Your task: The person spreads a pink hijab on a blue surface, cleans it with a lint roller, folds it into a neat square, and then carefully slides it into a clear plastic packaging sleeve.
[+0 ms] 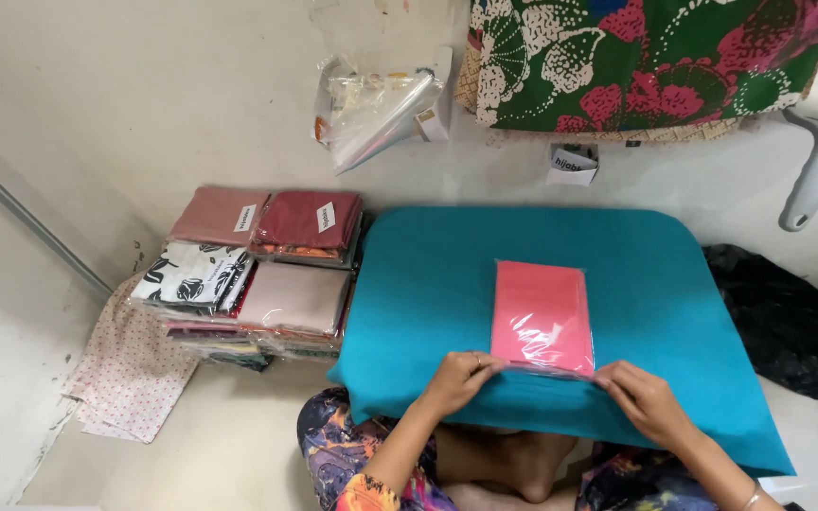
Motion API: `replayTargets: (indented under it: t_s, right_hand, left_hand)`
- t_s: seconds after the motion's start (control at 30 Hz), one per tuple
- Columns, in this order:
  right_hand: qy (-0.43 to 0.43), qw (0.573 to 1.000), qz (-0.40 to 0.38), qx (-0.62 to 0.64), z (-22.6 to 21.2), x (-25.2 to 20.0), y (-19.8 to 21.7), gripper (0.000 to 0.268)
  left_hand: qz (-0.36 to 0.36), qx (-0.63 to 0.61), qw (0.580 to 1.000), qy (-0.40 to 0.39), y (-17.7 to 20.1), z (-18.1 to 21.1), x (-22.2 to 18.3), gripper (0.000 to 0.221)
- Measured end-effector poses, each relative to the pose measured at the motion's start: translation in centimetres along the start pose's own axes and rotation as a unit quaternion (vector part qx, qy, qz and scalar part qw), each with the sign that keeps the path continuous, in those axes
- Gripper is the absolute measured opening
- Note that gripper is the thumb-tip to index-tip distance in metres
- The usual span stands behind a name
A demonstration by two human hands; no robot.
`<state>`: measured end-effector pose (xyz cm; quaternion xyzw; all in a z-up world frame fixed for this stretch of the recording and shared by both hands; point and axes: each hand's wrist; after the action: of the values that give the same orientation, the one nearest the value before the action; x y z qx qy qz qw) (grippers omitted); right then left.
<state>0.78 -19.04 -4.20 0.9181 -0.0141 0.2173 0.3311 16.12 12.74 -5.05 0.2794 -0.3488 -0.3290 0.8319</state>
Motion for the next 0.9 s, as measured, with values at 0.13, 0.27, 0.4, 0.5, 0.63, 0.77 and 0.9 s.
replayTargets:
  t_s: [0.13, 0.27, 0.4, 0.5, 0.63, 0.77, 0.9]
  right_hand:
    - [-0.206, 0.970, 0.049, 0.118, 0.4, 1.7, -0.4, 0.035]
    - [-0.257, 0.950, 0.082, 0.158, 0.4, 3.3, -0.9, 0.037]
    - [-0.315, 0.939, 0.101, 0.093, 2.7, 3.7, -1.8, 0.031]
    - [-0.330, 0.935, 0.121, 0.049, 1.9, 3.9, -1.8, 0.020]
    - [-0.048, 0.945, 0.211, -0.245, -0.9, 5.2, -2.3, 0.038]
    - [-0.011, 0.958, 0.139, -0.249, -2.4, 9.0, -6.4, 0.038]
    - [-0.085, 0.951, 0.005, -0.298, -4.7, 14.7, -7.0, 0.049]
  left_hand:
    - [0.038, -0.042, 0.983, 0.174, -0.8, 0.6, 2.0, 0.026]
    - [0.037, 0.029, 0.960, 0.274, -2.0, 1.5, 3.4, 0.034]
    - [0.071, 0.066, 0.949, 0.300, -1.9, 2.0, 4.0, 0.030]
    - [0.062, 0.066, 0.936, 0.341, -2.8, 0.5, 4.4, 0.026]
    - [0.035, 0.079, 0.919, 0.386, -2.8, 1.0, 5.1, 0.028]
    - [0.024, 0.074, 0.909, 0.410, -1.0, 3.3, 5.8, 0.025]
    - [0.013, 0.060, 0.896, 0.440, -0.6, 3.2, 6.0, 0.023]
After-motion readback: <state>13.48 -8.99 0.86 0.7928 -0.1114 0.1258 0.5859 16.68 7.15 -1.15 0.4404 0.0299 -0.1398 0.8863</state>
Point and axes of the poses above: each hand's wrist, its own x-axis towards the middle knuckle, its own y-axis out of the back of the hand, z = x × y, and after that the axes turned 14 degrees about x, right-handed
